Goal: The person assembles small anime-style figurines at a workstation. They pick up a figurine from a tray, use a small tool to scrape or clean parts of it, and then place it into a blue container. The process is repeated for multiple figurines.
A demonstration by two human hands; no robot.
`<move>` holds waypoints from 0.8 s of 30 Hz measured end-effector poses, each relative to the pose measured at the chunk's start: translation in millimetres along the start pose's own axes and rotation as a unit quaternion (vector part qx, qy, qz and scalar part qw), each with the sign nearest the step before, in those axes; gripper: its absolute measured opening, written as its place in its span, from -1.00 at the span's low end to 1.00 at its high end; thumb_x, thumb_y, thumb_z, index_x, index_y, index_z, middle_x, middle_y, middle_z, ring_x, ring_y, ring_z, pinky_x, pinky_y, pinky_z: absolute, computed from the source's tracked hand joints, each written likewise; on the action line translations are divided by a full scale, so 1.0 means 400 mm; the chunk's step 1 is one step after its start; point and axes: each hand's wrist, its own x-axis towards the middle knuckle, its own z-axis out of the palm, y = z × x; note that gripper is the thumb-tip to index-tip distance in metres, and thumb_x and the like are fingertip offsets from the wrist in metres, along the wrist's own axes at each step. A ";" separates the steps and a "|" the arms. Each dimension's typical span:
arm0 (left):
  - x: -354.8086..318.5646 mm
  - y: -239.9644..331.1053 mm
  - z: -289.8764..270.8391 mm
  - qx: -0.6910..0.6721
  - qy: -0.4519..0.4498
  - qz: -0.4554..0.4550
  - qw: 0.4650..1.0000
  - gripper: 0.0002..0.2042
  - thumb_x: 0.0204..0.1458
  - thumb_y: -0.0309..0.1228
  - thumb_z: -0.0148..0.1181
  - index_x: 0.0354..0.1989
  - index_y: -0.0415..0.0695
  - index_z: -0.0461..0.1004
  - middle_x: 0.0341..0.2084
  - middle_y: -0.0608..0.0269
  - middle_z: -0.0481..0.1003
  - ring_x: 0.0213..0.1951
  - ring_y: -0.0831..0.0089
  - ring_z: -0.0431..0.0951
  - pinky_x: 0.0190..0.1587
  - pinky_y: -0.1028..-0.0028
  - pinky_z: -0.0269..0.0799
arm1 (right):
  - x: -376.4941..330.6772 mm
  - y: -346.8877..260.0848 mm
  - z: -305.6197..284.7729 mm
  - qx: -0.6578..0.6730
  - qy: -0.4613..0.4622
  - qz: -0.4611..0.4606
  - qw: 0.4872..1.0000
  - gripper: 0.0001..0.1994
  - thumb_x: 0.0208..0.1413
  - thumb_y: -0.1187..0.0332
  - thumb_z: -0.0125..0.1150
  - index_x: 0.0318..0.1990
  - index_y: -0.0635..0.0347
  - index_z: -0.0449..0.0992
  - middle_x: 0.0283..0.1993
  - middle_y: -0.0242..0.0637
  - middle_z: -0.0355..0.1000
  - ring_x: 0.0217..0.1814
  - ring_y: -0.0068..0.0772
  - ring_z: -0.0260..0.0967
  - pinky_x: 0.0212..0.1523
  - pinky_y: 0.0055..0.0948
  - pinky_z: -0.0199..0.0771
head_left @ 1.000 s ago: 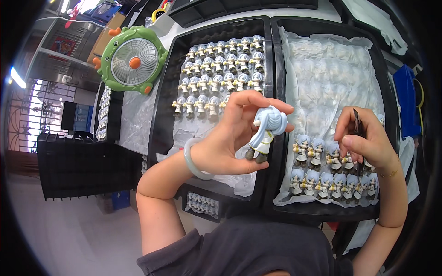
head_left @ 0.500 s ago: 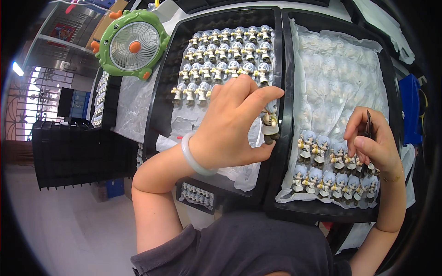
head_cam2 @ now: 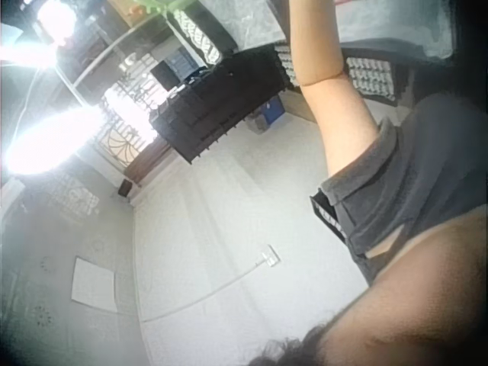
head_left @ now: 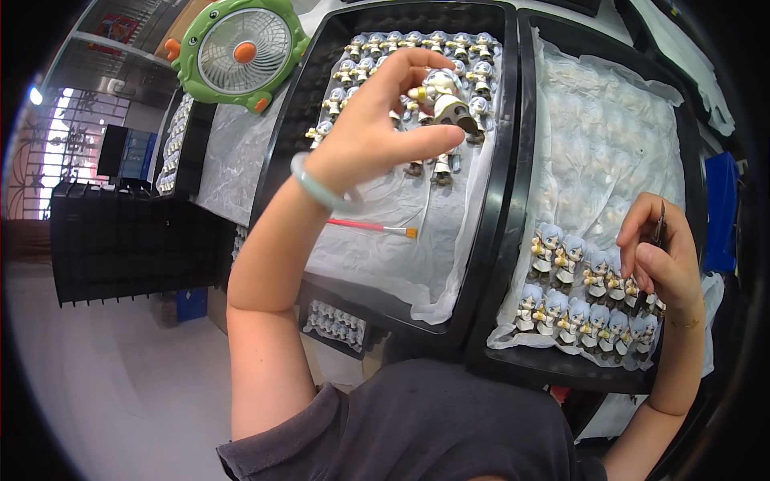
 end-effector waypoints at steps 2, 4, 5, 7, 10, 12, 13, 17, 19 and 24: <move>0.013 -0.055 -0.014 0.047 -0.041 -0.047 0.997 -0.33 -0.37 -0.38 0.33 -0.02 -0.14 0.11 -0.31 0.21 0.35 -0.23 0.37 0.37 -0.13 0.42 0.29 | -0.003 -0.003 0.000 0.001 -0.005 -0.006 1.000 -0.75 -0.14 0.26 0.11 -0.43 0.30 0.34 -0.69 -0.35 0.33 -0.81 -0.82 0.07 -0.79 -0.82 0.04; 0.025 -0.129 0.001 0.160 -0.076 -0.007 0.984 -0.34 -0.34 -0.40 0.27 0.02 -0.10 0.10 -0.26 0.16 0.35 -0.17 0.41 0.36 -0.12 0.45 0.30 | -0.004 -0.001 0.001 0.000 -0.003 -0.014 1.000 -0.74 -0.15 0.26 0.11 -0.43 0.30 0.33 -0.69 -0.34 0.33 -0.82 -0.82 0.07 -0.79 -0.82 0.04; 0.027 -0.144 0.017 0.202 -0.099 -0.033 0.974 -0.36 -0.35 -0.39 0.28 0.00 -0.11 0.13 -0.24 0.12 0.35 -0.16 0.36 0.37 -0.11 0.42 0.31 | -0.007 0.000 0.001 -0.001 0.000 -0.019 1.000 -0.74 -0.15 0.26 0.11 -0.42 0.30 0.33 -0.69 -0.34 0.33 -0.82 -0.82 0.07 -0.79 -0.82 0.04; 0.029 -0.182 0.047 0.307 -0.118 0.022 0.944 -0.40 -0.40 -0.35 0.32 -0.06 -0.10 0.25 -0.18 0.06 0.34 -0.11 0.20 0.37 -0.07 0.30 0.28 | -0.006 0.001 0.000 0.000 -0.001 -0.028 1.000 -0.74 -0.15 0.26 0.11 -0.42 0.30 0.33 -0.69 -0.34 0.33 -0.82 -0.82 0.07 -0.79 -0.82 0.04; 0.015 -0.204 0.086 0.376 -0.112 0.089 0.916 -0.39 -0.46 -0.33 0.35 -0.08 -0.07 0.30 -0.16 0.11 0.31 -0.07 0.16 0.31 -0.03 0.28 0.21 | -0.006 0.004 -0.003 0.000 -0.004 -0.028 1.000 -0.73 -0.14 0.25 0.11 -0.42 0.31 0.33 -0.68 -0.34 0.33 -0.82 -0.81 0.07 -0.79 -0.82 0.04; 0.006 -0.217 0.102 0.396 -0.104 0.083 0.909 -0.35 -0.45 -0.31 0.37 -0.04 -0.04 0.30 -0.13 0.16 0.29 -0.02 0.17 0.24 0.02 0.27 0.13 | -0.001 0.002 -0.004 -0.002 -0.007 -0.020 1.000 -0.72 -0.14 0.24 0.12 -0.42 0.31 0.33 -0.68 -0.34 0.33 -0.82 -0.81 0.06 -0.79 -0.83 0.05; 0.002 -0.220 0.105 0.405 -0.099 0.084 0.905 -0.35 -0.45 -0.31 0.37 -0.03 -0.03 0.30 -0.12 0.17 0.28 -0.01 0.17 0.23 0.03 0.27 0.11 | 0.001 0.003 -0.006 -0.003 -0.007 -0.020 1.000 -0.74 -0.13 0.26 0.11 -0.41 0.31 0.34 -0.68 -0.34 0.33 -0.82 -0.81 0.07 -0.79 -0.82 0.04; 0.004 -0.215 0.110 0.430 -0.100 0.077 0.894 -0.33 -0.45 -0.30 0.38 -0.01 -0.02 0.30 -0.10 0.19 0.27 0.02 0.17 0.19 0.08 0.26 0.05 | 0.015 -0.004 -0.010 -0.079 0.050 -0.005 0.996 -0.83 -0.07 0.34 0.06 -0.41 0.28 0.34 -0.65 -0.38 0.33 -0.79 -0.81 0.07 -0.77 -0.81 0.00; 0.005 -0.220 0.112 0.433 -0.103 0.076 0.892 -0.34 -0.44 -0.30 0.36 0.00 -0.04 0.30 -0.10 0.20 0.27 0.02 0.17 0.20 0.09 0.25 0.05 | 0.030 0.001 -0.019 -0.180 0.093 -0.013 0.979 -0.91 -0.03 0.43 0.02 -0.40 0.27 0.33 -0.63 -0.39 0.30 -0.72 -0.75 0.11 -0.70 -0.72 0.05; 0.008 -0.229 0.102 0.418 -0.115 0.073 0.898 -0.35 -0.38 -0.24 0.36 0.02 0.01 0.28 -0.10 0.20 0.28 0.01 0.20 0.22 0.07 0.24 0.03 | 0.083 0.061 -0.070 -0.491 0.165 -0.091 0.851 -0.84 -0.06 0.44 0.05 -0.30 0.30 0.32 -0.45 -0.18 0.33 -0.45 -0.35 0.28 -0.38 -0.45 0.26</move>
